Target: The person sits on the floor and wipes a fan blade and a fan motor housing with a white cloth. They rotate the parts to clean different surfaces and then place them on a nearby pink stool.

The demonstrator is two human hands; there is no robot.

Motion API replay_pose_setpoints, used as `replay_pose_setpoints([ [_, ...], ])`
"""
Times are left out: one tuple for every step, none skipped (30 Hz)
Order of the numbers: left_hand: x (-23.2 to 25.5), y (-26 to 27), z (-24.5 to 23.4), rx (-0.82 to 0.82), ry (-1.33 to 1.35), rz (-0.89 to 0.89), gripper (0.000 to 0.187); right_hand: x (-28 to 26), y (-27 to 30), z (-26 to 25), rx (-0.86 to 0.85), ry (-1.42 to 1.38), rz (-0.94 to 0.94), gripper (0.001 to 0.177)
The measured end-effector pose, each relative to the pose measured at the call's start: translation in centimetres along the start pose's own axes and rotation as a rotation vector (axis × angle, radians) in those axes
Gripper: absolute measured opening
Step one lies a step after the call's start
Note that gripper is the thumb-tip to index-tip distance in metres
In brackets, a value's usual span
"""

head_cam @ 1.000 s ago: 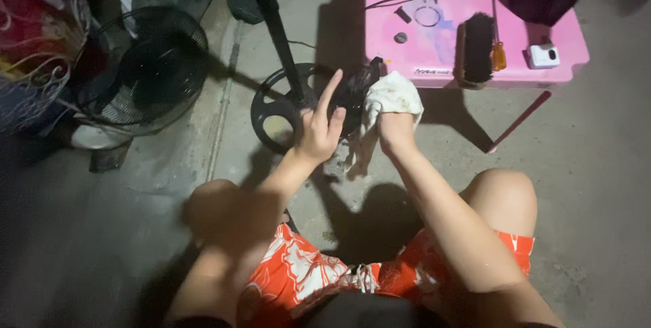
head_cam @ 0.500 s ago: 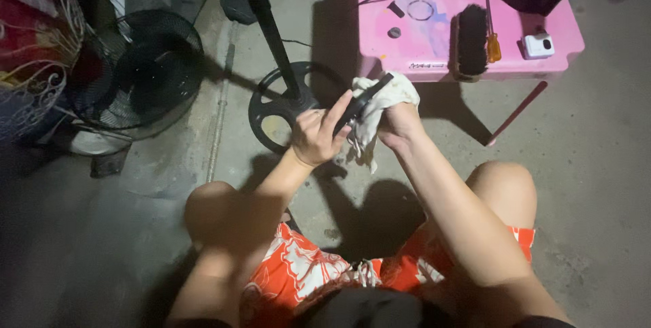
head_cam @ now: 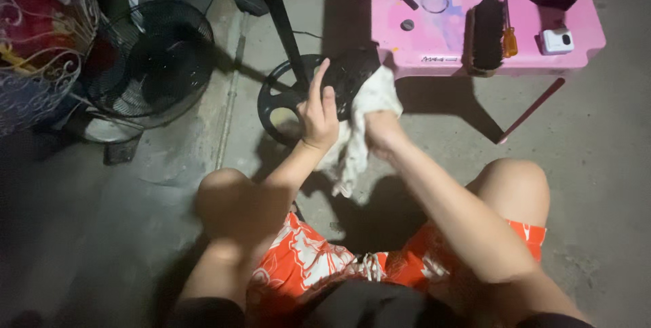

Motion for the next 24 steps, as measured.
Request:
replay_pose_setpoints([
  [-0.3,0.3,0.4,-0.035,0.014,-0.033,0.041,-0.4,-0.7,-1.9,0.084,0.144,0.064,0.037],
  [-0.5,0.5,0.7,-0.071,0.030,-0.065,0.044,-0.3,-0.8,-3.5,0.168,0.290,0.132,0.038],
  [-1.8,0.3,1.0,-0.092,0.052,-0.204,0.046,-0.8,-1.1,-3.8,0.181,0.367,0.043,0.036],
  [-3.0,0.2,1.3,-0.114,0.073,-0.343,0.049,-1.3,-1.3,-3.8,0.194,0.446,-0.047,0.034],
  [-4.1,0.3,1.6,-0.135,0.095,-0.485,0.051,-1.9,-1.4,-3.8,0.203,0.526,-0.134,0.032],
  [-3.6,0.0,1.5,-0.088,0.103,-0.430,0.049,-1.3,-1.4,-4.0,0.192,0.468,-0.089,0.033],
  [-3.0,0.1,1.3,-0.042,0.108,-0.382,0.048,-0.3,-1.0,-3.5,0.178,0.409,-0.037,0.034],
  [-2.5,0.2,1.0,0.004,0.113,-0.333,0.046,0.5,-0.7,-2.7,0.164,0.349,0.014,0.035],
  [-1.9,0.2,1.1,-0.002,0.108,-0.288,0.045,1.6,-0.6,-1.7,0.101,0.104,0.091,0.033],
  [-1.4,0.1,1.2,-0.008,0.102,-0.244,0.045,2.5,-0.3,-0.3,0.038,-0.142,0.166,0.030],
  [-0.8,0.2,1.1,-0.015,0.096,-0.202,0.044,3.2,0.2,1.2,-0.026,-0.388,0.244,0.028],
  [-0.4,0.3,1.2,-0.062,0.105,-0.177,0.046,2.9,0.7,1.5,-0.040,-0.403,0.260,0.028],
  [0.0,0.1,1.5,-0.110,0.117,-0.145,0.048,2.3,0.8,1.3,-0.051,-0.416,0.269,0.028],
  [0.3,-0.1,1.7,-0.158,0.129,-0.113,0.050,1.9,0.8,1.0,-0.062,-0.429,0.278,0.028],
  [0.8,-0.3,1.7,-0.178,0.179,-0.055,0.053,0.9,0.5,-0.4,0.006,-0.301,0.192,0.026],
  [1.0,-0.9,1.6,-0.198,0.228,0.002,0.056,-0.2,0.0,-1.8,0.070,-0.171,0.105,0.025],
  [1.3,-1.5,1.4,-0.213,0.276,0.059,0.060,-1.5,-0.3,-3.2,0.128,-0.039,0.018,0.025],
  [1.2,-1.7,0.6,-0.175,0.269,0.068,0.060,-3.2,-0.4,-3.8,0.115,0.211,-0.089,0.022],
  [1.0,-1.8,-0.4,-0.140,0.260,0.079,0.061,-4.8,-0.3,-3.8,0.100,0.458,-0.198,0.019],
  [0.7,-1.9,-1.1,-0.106,0.250,0.091,0.063,-6.2,0.0,-3.1,0.085,0.703,-0.309,0.017],
  [-0.1,-2.2,-0.9,-0.120,0.228,0.035,0.055,-6.9,0.1,-2.7,0.045,0.772,-0.360,0.016],
  [-1.1,-2.6,-0.6,-0.134,0.205,-0.020,0.047,-7.7,0.3,-2.2,0.003,0.840,-0.410,0.016],
  [-2.1,-2.8,-0.3,-0.147,0.183,-0.076,0.039,-8.5,0.5,-1.7,-0.041,0.908,-0.461,0.015],
  [-3.5,-2.8,0.1,-0.137,0.329,-0.189,0.042,-9.0,0.3,-1.7,-0.034,0.904,-0.439,0.015],
])
Point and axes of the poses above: each hand's wrist, its own y-axis away from the middle knuckle, its own z-axis out of the palm, x = y × z, the point moved 8 cm from there along -y, towards the middle knuckle, and after that the axes turned 14 degrees about -x, right-handed, at the moved point
